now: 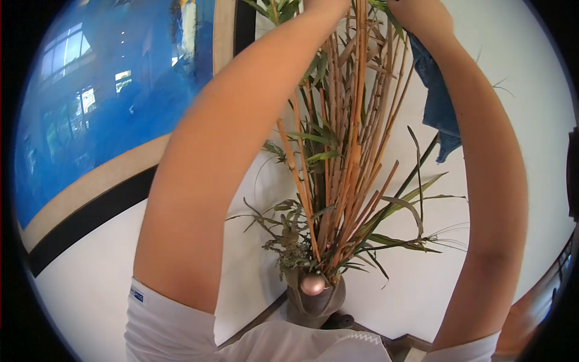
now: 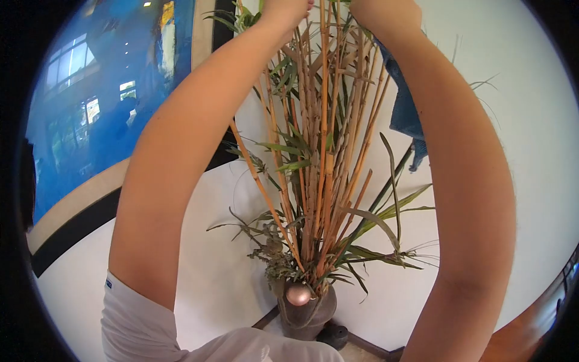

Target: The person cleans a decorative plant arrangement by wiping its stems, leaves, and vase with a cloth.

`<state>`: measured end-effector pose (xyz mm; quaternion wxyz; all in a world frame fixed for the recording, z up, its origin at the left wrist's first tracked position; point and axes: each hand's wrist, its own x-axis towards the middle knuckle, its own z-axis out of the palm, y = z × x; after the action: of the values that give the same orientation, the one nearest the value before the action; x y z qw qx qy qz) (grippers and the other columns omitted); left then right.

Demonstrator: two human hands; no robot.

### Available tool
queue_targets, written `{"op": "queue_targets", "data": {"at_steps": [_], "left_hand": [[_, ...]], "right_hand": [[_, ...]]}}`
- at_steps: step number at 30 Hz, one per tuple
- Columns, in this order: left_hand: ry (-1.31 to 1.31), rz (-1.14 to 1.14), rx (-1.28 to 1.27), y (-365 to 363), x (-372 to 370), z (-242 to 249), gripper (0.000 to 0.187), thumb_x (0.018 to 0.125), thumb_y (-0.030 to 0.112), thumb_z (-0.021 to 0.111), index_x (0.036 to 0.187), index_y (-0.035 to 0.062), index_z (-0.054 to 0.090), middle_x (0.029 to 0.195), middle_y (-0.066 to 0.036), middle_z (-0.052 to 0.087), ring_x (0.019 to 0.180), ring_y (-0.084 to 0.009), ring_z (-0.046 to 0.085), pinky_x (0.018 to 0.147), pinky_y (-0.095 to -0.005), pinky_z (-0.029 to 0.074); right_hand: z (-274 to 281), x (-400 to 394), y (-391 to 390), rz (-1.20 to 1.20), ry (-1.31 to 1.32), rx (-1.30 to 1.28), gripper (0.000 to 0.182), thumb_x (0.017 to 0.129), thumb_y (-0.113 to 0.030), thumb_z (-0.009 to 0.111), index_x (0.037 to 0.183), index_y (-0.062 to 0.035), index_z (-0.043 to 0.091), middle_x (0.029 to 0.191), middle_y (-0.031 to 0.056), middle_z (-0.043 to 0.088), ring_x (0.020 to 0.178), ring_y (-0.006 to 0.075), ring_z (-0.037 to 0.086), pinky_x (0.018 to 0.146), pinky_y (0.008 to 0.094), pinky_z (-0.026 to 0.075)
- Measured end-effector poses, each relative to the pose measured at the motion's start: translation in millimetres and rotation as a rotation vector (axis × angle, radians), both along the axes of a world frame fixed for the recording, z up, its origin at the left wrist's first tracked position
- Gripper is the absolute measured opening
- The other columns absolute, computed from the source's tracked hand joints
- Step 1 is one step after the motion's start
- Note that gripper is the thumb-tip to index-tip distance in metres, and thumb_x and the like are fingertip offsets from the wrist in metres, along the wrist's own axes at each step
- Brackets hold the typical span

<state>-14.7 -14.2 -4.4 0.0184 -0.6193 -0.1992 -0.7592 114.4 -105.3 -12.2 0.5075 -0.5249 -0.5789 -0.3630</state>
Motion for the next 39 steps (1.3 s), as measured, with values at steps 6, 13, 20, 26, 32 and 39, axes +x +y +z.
{"op": "queue_targets", "data": {"at_steps": [6, 13, 20, 26, 32, 39], "left_hand": [[0.234, 0.022, -0.151, -42, -3, -15, 0.032, 0.085, 0.027, 0.059, 0.092, -0.0036, 0.062, 0.075, -0.01, 0.06, 0.067, -0.0174, 0.054, 0.062, -0.0331, 0.044], [0.178, -0.184, -0.282, -52, -2, -21, 0.023, 0.085, 0.018, 0.06, 0.093, -0.0034, 0.063, 0.07, -0.006, 0.06, 0.058, -0.0122, 0.053, 0.055, -0.0264, 0.044], [0.201, -0.278, -0.313, -57, -6, -22, 0.023, 0.087, 0.018, 0.057, 0.093, -0.0042, 0.062, 0.074, -0.007, 0.06, 0.063, -0.0139, 0.055, 0.058, -0.0265, 0.045], [0.313, -0.28, -0.409, -60, -11, -36, 0.028, 0.09, 0.023, 0.053, 0.1, -0.0031, 0.058, 0.084, -0.009, 0.058, 0.076, -0.0167, 0.056, 0.069, -0.0287, 0.046], [0.335, -0.273, -0.293, -44, -17, -65, 0.028, 0.082, 0.023, 0.064, 0.099, 0.0002, 0.062, 0.088, -0.005, 0.062, 0.079, -0.0111, 0.06, 0.072, -0.0209, 0.051], [0.536, -0.169, -0.619, -51, -10, -124, 0.024, 0.081, 0.02, 0.065, 0.095, -0.0001, 0.063, 0.082, -0.006, 0.064, 0.074, -0.01, 0.062, 0.066, -0.0211, 0.051]], "right_hand": [[-12, 13, 10, 0.157, 0.016, 0.001, 0.025, 0.073, -0.018, 0.059, 0.094, -0.0066, 0.068, 0.088, 0.0175, 0.065, 0.083, 0.0319, 0.062, 0.076, 0.0383, 0.049], [-14, 10, 5, 0.313, 0.098, -0.042, 0.027, 0.072, -0.021, 0.062, 0.093, -0.0041, 0.068, 0.085, 0.0175, 0.066, 0.079, 0.0298, 0.064, 0.073, 0.0364, 0.049], [-27, 8, -13, 0.438, 0.103, -0.085, 0.025, 0.072, -0.02, 0.063, 0.088, -0.002, 0.069, 0.079, 0.0167, 0.066, 0.073, 0.0276, 0.064, 0.069, 0.0349, 0.049], [-39, 12, 4, 0.421, 0.051, -0.113, 0.024, 0.073, -0.022, 0.062, 0.086, -0.0028, 0.069, 0.076, 0.0171, 0.065, 0.07, 0.0278, 0.064, 0.067, 0.036, 0.049], [-61, 24, 19, 0.361, -0.065, -0.225, 0.028, 0.069, -0.026, 0.064, 0.094, -0.0165, 0.07, 0.087, 0.0105, 0.067, 0.082, 0.0243, 0.064, 0.075, 0.0344, 0.05], [-94, 31, 13, 0.448, -0.26, -0.534, 0.024, 0.066, -0.022, 0.066, 0.083, -0.0055, 0.069, 0.073, 0.0115, 0.064, 0.067, 0.0222, 0.061, 0.066, 0.0327, 0.048]]}}
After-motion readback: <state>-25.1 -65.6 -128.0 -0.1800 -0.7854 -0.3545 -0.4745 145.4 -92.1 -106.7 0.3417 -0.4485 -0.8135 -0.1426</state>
